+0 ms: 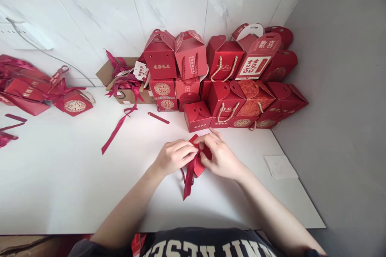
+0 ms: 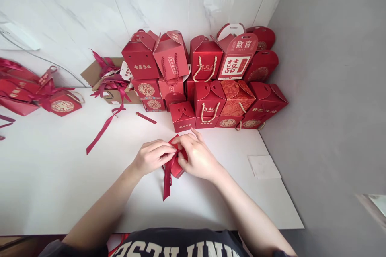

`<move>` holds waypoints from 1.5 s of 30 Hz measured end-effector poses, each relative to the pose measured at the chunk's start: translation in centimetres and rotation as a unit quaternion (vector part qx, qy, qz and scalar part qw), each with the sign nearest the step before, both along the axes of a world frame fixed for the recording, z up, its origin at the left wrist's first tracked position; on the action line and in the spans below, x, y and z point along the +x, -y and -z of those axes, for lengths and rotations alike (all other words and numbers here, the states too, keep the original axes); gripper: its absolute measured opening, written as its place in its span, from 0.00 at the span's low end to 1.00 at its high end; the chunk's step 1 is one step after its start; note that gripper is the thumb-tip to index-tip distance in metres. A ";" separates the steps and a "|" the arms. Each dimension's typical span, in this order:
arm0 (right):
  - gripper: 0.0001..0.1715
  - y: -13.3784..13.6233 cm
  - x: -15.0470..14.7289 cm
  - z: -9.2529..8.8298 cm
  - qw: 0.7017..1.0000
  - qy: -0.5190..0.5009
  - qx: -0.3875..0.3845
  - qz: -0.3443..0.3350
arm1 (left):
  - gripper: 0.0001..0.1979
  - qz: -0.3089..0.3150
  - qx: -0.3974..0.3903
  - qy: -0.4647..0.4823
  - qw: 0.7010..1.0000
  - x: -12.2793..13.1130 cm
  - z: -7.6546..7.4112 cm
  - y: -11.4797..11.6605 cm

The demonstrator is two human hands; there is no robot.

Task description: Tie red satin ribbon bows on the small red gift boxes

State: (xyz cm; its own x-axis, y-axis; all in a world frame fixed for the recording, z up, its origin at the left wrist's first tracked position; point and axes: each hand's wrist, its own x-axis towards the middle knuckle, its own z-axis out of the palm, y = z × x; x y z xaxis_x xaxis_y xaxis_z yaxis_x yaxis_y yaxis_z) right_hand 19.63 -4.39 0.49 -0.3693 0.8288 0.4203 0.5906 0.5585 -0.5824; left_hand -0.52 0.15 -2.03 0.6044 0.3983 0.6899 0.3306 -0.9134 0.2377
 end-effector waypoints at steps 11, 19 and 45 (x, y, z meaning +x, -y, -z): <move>0.18 -0.3 -0.4 0.4 1.000 -0.010 0.017 0.006 | 0.07 -0.007 0.005 0.004 1.000 0.0 -0.1 0.2; 0.18 -1.3 2.0 2.5 0.943 0.112 0.206 0.235 | 0.06 0.004 -0.026 -0.001 1.000 0.1 -0.4 0.2; 0.21 -1.5 5.9 -1.6 0.965 -0.105 -0.237 0.031 | 0.06 0.010 -0.091 -0.061 0.994 -0.6 -1.8 0.1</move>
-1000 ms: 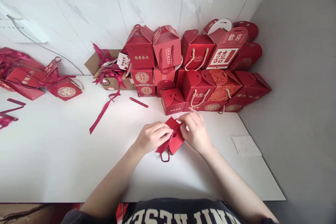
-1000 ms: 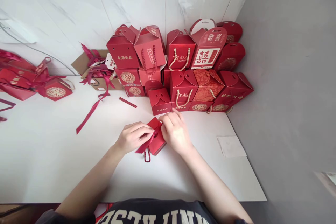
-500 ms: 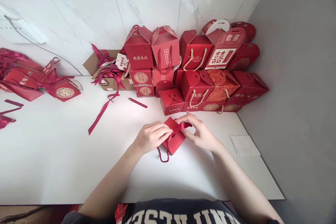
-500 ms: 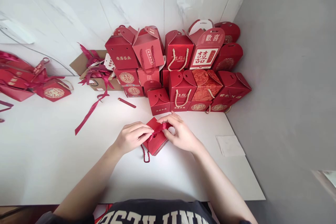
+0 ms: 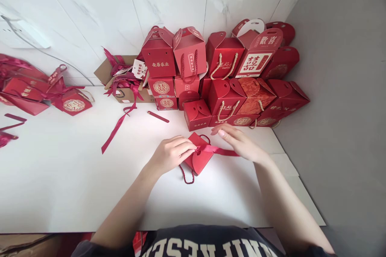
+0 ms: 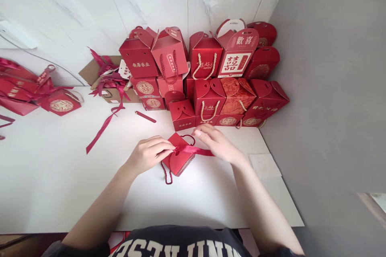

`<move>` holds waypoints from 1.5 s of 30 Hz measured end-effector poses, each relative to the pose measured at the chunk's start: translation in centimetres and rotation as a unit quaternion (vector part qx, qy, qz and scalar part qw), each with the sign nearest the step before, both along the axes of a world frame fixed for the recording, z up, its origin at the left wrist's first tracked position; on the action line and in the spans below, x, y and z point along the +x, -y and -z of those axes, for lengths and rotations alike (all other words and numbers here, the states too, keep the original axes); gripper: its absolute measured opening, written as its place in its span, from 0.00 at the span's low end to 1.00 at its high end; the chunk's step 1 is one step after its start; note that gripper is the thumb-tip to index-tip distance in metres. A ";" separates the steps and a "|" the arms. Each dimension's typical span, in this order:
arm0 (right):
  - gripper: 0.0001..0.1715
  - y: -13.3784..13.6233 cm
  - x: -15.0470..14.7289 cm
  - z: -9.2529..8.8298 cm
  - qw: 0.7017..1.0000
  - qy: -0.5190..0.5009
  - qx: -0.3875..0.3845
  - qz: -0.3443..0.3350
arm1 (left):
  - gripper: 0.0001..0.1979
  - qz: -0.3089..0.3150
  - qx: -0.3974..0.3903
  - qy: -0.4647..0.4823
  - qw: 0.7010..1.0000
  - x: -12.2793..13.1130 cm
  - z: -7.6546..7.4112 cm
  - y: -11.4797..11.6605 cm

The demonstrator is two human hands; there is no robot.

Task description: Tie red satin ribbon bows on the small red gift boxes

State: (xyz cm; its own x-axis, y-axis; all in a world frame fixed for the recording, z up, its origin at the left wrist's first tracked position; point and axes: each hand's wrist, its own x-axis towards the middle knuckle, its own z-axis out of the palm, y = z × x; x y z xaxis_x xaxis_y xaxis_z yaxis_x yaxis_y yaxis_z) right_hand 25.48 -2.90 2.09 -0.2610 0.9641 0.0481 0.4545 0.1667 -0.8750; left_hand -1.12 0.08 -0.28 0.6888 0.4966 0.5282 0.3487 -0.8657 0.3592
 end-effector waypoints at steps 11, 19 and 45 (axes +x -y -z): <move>0.16 0.2 -2.4 2.3 0.991 -0.099 -0.070 -0.051 | 0.08 -0.084 -0.198 -0.057 0.975 -2.7 -3.0 0.3; 0.19 0.7 -1.0 2.8 0.986 -0.094 -0.135 0.011 | 0.11 -0.129 -0.357 -0.023 0.925 -3.6 -2.4 0.2; 0.26 1.4 -0.2 3.0 0.980 -0.075 -0.167 -0.080 | 0.07 -0.061 -0.543 0.089 0.833 -4.7 -0.5 -1.1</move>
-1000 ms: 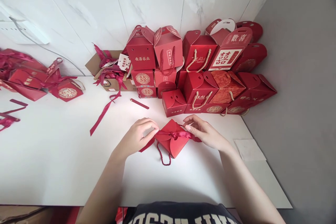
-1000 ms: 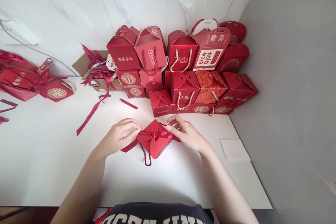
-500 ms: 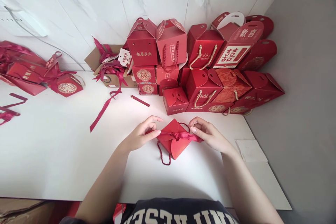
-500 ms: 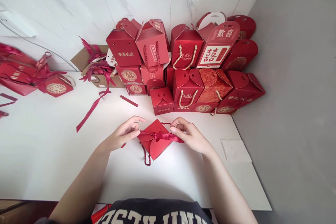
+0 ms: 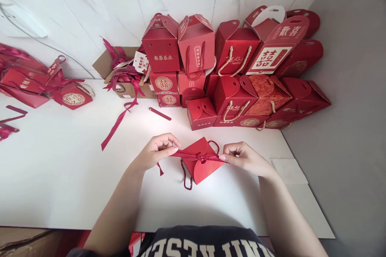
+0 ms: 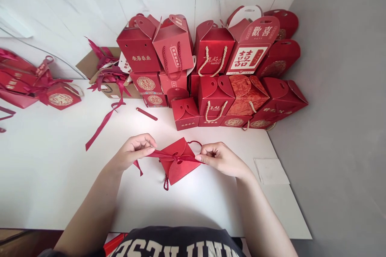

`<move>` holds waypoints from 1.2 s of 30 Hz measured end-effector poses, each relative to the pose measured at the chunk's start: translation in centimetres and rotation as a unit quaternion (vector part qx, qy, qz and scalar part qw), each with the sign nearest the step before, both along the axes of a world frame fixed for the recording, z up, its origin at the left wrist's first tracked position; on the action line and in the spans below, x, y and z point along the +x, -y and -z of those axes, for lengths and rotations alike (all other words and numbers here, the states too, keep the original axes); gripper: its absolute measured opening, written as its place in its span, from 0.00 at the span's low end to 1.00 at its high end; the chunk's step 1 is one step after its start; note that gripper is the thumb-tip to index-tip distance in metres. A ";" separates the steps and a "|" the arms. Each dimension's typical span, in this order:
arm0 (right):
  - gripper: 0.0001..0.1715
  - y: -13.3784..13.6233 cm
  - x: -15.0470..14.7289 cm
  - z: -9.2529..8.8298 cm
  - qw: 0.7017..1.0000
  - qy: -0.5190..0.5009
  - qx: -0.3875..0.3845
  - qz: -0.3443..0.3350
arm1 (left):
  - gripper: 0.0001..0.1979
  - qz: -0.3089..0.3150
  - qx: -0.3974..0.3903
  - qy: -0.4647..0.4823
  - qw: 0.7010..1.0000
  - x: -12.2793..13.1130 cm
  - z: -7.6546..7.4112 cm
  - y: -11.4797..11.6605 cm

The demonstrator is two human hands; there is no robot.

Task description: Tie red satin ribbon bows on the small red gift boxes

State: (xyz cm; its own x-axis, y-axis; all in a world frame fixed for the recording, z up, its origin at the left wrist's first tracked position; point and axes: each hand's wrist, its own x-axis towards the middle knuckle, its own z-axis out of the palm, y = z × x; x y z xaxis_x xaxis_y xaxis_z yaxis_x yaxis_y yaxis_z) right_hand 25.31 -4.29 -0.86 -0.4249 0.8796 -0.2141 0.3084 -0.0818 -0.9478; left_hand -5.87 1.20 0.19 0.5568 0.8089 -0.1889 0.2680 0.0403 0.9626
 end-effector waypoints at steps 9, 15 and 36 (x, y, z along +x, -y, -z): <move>0.25 0.2 0.8 -0.3 1.000 0.011 -0.011 -0.008 | 0.07 -0.013 0.015 -0.006 1.000 -0.9 0.3 -0.2; 0.24 0.0 1.9 0.5 0.999 0.052 0.006 -0.002 | 0.07 0.013 0.044 -0.024 0.999 -1.3 0.4 -0.5; 0.24 0.6 -0.7 -0.5 0.996 0.039 0.058 0.050 | 0.12 0.089 0.377 -0.260 0.884 3.1 -3.2 3.5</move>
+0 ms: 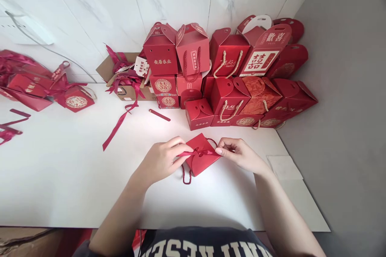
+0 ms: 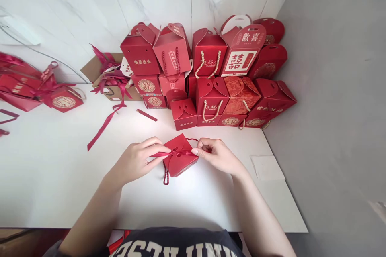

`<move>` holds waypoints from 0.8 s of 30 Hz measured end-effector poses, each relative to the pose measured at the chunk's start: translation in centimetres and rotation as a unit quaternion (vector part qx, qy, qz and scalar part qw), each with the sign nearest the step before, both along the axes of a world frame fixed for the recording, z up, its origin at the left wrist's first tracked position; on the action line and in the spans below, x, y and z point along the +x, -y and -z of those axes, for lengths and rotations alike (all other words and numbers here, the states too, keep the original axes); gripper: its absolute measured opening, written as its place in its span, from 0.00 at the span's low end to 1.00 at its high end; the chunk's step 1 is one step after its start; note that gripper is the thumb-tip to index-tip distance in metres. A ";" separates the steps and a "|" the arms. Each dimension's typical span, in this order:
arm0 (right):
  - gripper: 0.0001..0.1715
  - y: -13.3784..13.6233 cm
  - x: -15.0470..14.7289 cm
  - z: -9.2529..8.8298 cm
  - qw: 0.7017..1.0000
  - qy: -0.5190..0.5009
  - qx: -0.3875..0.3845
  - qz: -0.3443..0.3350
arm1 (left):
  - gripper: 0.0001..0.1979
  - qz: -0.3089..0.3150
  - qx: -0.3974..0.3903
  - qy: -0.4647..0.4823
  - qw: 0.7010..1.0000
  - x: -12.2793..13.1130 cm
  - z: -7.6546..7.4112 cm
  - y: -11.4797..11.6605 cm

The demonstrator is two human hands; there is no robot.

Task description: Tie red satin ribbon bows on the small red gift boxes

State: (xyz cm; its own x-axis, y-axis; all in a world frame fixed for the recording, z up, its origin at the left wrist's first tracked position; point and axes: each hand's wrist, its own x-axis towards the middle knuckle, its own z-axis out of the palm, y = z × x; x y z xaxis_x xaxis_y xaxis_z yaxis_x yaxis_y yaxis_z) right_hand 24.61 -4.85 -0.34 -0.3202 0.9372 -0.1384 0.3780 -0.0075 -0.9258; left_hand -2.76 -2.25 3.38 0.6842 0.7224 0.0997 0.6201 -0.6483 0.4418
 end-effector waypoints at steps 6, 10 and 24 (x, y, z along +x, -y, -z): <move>0.22 -0.1 -0.4 0.2 0.999 0.001 0.035 0.011 | 0.13 0.039 0.062 -0.005 0.997 0.7 0.1 -0.6; 0.21 0.0 -0.9 0.2 0.999 0.003 0.048 0.013 | 0.12 0.019 0.033 0.043 0.998 1.7 0.3 -0.7; 0.24 -0.4 -2.3 0.4 0.998 -0.057 0.030 -0.015 | 0.14 -0.129 -0.182 0.128 0.966 1.1 0.8 -0.9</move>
